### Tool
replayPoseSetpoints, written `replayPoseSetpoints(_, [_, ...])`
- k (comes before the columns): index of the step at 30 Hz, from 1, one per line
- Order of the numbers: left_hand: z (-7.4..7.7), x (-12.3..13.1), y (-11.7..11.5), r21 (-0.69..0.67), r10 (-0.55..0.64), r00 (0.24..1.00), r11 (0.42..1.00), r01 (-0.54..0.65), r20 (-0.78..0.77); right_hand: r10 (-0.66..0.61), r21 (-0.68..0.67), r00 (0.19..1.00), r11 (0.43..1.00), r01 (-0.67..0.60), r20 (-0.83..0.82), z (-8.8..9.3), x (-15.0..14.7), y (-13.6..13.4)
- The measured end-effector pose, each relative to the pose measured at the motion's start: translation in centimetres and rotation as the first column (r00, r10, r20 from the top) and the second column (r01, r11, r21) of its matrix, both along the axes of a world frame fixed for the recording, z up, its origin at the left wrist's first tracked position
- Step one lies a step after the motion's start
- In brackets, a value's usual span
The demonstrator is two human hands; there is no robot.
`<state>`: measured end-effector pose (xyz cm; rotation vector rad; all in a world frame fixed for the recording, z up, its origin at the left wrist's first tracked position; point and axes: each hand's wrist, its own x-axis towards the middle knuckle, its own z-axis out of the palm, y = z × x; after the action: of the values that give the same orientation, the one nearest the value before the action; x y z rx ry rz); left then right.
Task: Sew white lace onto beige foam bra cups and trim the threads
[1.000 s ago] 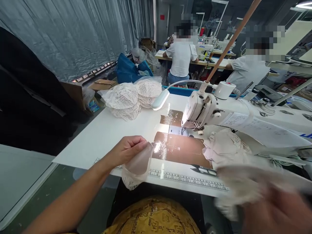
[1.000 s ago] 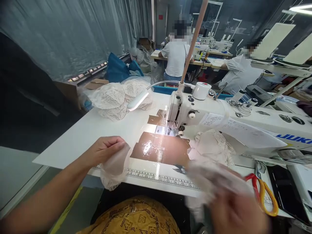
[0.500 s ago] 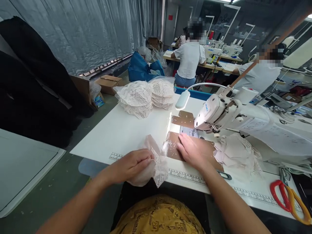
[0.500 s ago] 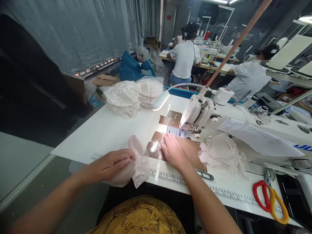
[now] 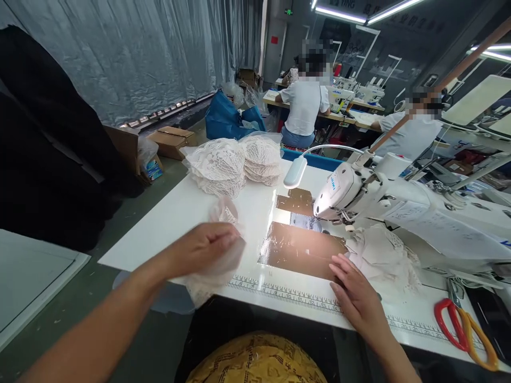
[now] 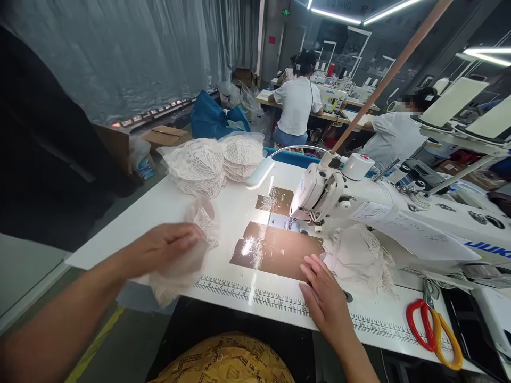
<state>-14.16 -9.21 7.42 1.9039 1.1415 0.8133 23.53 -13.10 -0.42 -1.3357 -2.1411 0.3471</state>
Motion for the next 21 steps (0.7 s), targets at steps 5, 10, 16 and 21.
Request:
replayPoseSetpoints(5, [-0.1,8.9,-1.8,0.108,-0.24,0.969,0.964,0.244,-0.05,0.115,-0.346,0.864,0.884,-0.313,-0.49,2.4,-5.9,-0.4])
replayPoseSetpoints(10, [-1.6,12.3,6.0,0.287,-0.035,0.96,0.951,0.117,-0.276,-0.138,-0.564,0.78,0.767,-0.305,-0.61,1.7,-8.9,0.1])
replayPoseSetpoints(16, [-5.2,14.3,16.8,0.238,-0.058,0.863,0.95,0.202,-0.501,-0.162,-0.553,0.647,0.692,-0.464,-0.745,1.5,-7.3,-0.7])
replayPoseSetpoints(21, [-6.8,15.6,19.7,0.123,-0.229,0.77,0.921,0.369,-0.596,-0.202,-0.551,0.531,0.509,-0.661,-0.823,1.7,-6.0,-2.1])
